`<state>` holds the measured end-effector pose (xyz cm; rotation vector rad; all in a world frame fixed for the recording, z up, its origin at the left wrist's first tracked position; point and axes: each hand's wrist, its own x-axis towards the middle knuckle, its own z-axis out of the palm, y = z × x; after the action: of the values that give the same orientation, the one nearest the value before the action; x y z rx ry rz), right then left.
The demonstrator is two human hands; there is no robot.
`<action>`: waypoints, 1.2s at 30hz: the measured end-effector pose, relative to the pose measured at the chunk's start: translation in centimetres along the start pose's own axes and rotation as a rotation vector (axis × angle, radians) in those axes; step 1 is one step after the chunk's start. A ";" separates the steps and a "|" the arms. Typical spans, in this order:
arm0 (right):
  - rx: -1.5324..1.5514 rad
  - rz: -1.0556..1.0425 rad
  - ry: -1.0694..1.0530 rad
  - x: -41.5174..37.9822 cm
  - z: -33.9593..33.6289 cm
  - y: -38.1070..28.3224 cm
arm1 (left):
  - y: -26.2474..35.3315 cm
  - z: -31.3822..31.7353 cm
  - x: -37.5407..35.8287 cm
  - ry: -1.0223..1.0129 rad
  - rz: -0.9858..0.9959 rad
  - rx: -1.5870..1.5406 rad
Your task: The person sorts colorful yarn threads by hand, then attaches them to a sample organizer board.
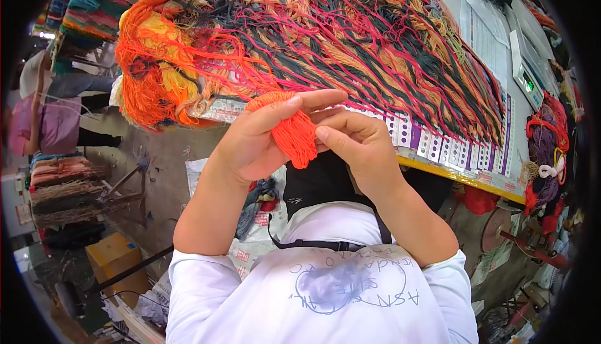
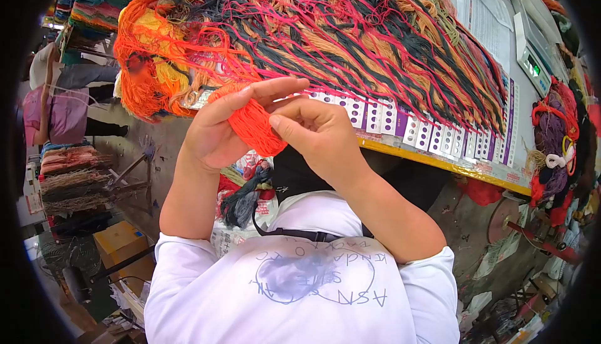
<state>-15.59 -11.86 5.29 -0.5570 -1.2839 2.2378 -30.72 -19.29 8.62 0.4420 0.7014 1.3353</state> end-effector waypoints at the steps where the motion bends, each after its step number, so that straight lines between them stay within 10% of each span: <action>1: 0.009 0.007 0.010 0.0 -0.1 0.1 | -0.1 -0.1 -0.1 0.003 0.002 -0.006; 36: 0.179 -0.061 0.148 0.1 0.4 -0.3 | 0.0 -1.5 0.2 0.065 0.221 0.477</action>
<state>-15.87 -11.94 5.72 -0.5948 -1.0023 2.1893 -31.73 -19.24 7.47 0.8814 1.0553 1.3895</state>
